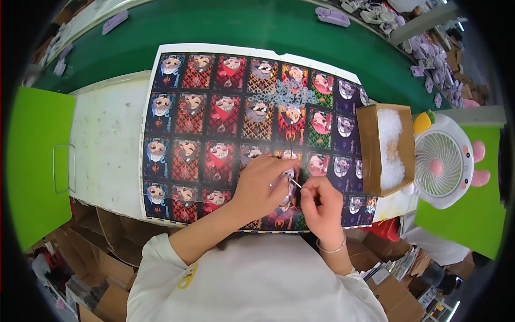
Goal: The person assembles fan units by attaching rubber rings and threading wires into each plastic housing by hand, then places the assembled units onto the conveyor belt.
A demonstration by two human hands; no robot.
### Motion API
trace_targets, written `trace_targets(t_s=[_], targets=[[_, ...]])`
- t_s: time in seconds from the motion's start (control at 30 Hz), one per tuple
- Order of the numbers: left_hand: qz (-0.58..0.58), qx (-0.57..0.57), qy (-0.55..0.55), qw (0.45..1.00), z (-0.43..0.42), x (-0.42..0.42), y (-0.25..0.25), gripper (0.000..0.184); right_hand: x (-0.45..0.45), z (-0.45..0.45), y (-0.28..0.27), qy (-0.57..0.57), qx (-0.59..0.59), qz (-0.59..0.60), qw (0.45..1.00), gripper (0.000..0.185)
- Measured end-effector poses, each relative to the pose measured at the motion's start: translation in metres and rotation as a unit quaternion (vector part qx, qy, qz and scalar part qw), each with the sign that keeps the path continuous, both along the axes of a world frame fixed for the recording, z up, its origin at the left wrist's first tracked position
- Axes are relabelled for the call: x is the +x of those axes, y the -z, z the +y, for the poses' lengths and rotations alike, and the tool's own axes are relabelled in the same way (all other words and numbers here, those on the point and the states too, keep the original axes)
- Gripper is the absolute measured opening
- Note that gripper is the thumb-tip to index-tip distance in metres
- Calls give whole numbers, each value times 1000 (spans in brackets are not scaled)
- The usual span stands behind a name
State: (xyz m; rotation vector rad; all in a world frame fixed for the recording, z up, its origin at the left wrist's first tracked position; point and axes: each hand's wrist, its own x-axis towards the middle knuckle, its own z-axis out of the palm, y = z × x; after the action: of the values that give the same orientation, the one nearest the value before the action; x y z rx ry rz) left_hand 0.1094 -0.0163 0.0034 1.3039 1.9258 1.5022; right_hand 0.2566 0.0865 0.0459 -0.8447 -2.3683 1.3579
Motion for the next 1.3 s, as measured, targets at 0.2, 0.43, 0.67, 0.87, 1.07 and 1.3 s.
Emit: trace_targets(t_s=[0.2, 0.43, 0.67, 0.87, 1.07, 1.3], targets=[[-26, -3, 2, 1000, 0, 2, 3, 35, -3, -12, 10, -3, 76, 49, 996, 15], [-34, -9, -27, 999, 3, 5, 3, 29, -14, -35, 5, 57, 179, 21, 982, 19], [-9, -1, -50, 999, 8, 6, 4, 29, -16, -31, 7, 62, 194, -6, 979, 23], [-19, -10, -48, 999, 7, 6, 1, 30, -13, -14, -1, -1, 207, 6, 978, 22], [-19, -7, -56, 998, 7, 6, 0, 29, -14, -35, 16, 85, 216, 36, 972, 20], [-11, -3, -61, 998, 9, 7, 4, 23, -20, -34, 13, 106, 197, 28, 974, 16]])
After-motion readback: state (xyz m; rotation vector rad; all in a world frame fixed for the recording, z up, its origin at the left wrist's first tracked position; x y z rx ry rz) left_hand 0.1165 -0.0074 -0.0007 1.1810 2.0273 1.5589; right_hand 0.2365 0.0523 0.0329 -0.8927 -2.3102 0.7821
